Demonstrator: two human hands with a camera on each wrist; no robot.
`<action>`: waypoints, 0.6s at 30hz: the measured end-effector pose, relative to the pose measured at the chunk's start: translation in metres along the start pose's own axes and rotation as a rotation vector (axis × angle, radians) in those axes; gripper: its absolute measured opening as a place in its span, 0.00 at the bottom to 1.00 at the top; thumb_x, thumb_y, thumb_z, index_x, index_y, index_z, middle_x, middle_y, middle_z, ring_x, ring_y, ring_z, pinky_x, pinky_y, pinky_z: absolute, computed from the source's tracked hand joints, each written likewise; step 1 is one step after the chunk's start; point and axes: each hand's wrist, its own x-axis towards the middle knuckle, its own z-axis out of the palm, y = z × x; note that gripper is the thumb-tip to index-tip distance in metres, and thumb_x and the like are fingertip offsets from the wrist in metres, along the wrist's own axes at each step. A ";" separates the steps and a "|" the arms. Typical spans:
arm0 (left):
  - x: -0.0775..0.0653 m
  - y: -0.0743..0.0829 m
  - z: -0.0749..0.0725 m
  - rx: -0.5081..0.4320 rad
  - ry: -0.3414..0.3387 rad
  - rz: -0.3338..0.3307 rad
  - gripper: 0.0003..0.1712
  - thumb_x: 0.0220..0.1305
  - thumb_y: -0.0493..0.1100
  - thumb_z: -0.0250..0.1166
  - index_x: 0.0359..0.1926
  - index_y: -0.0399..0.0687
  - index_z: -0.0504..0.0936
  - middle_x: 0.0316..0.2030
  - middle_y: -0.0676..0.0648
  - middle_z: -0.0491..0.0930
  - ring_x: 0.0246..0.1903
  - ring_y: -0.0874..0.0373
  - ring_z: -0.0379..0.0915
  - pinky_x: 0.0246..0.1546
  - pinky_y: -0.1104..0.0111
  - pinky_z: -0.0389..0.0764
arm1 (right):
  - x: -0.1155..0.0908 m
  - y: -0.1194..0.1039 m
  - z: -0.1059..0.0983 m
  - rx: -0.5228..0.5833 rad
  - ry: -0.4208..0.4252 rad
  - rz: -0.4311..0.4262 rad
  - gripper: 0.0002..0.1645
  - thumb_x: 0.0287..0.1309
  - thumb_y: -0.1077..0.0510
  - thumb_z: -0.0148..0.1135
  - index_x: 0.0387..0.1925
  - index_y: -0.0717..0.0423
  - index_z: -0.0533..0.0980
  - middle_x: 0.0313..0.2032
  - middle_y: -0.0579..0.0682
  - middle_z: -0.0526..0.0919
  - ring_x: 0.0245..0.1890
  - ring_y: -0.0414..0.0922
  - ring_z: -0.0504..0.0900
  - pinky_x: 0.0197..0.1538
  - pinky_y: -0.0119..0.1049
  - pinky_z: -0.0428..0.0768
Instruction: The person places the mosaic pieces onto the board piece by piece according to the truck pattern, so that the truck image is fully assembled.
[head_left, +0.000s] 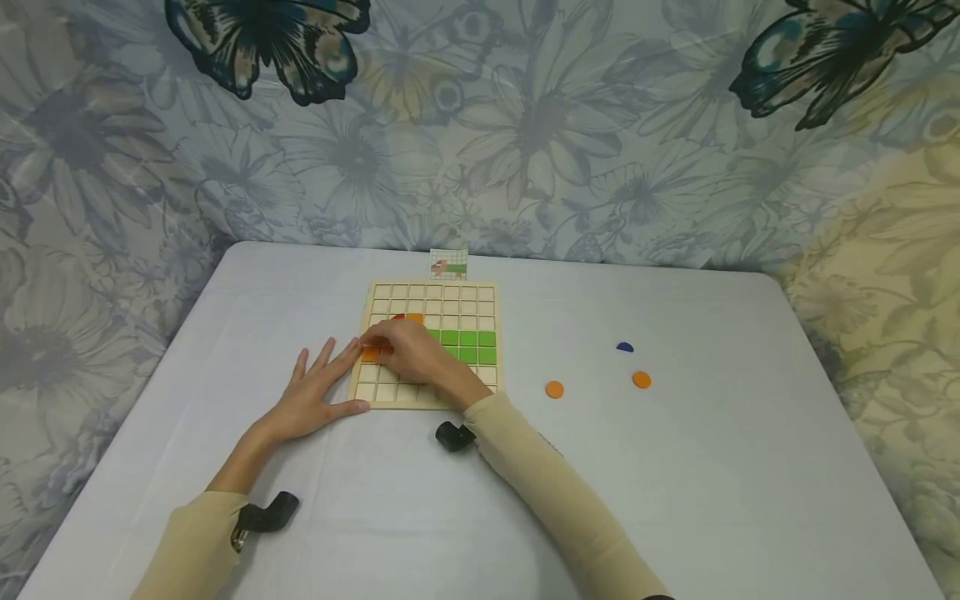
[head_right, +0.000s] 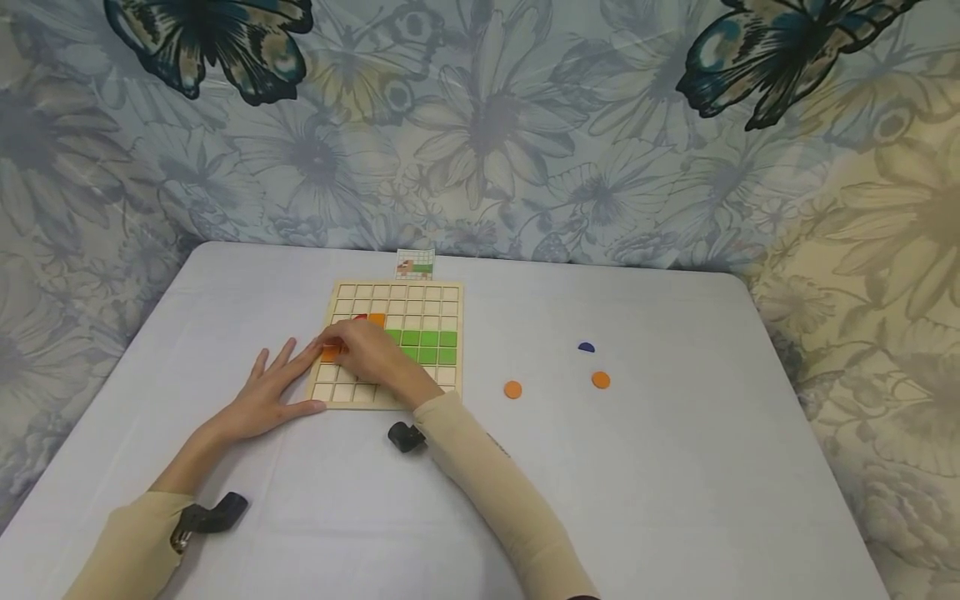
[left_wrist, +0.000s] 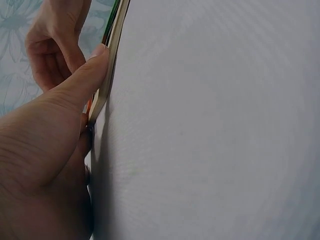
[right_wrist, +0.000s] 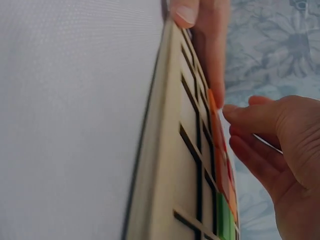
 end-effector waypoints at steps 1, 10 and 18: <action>0.000 0.000 0.000 0.001 -0.001 0.000 0.56 0.59 0.61 0.68 0.78 0.51 0.48 0.77 0.46 0.45 0.76 0.41 0.26 0.69 0.44 0.19 | -0.002 0.001 -0.002 0.014 0.008 0.005 0.17 0.61 0.66 0.65 0.52 0.57 0.81 0.50 0.47 0.85 0.51 0.39 0.81 0.55 0.24 0.75; 0.001 0.004 0.001 0.007 0.004 -0.009 0.55 0.58 0.61 0.69 0.77 0.47 0.50 0.77 0.44 0.46 0.75 0.40 0.27 0.69 0.44 0.19 | -0.028 0.015 -0.025 0.143 0.142 0.009 0.15 0.60 0.67 0.65 0.49 0.61 0.82 0.49 0.50 0.85 0.49 0.42 0.82 0.54 0.27 0.77; 0.002 0.004 0.004 0.032 0.008 -0.028 0.56 0.57 0.61 0.70 0.77 0.48 0.50 0.77 0.44 0.46 0.76 0.40 0.27 0.69 0.45 0.19 | -0.058 0.028 -0.051 0.191 0.208 0.022 0.16 0.59 0.70 0.64 0.49 0.65 0.81 0.47 0.55 0.85 0.48 0.50 0.83 0.54 0.32 0.79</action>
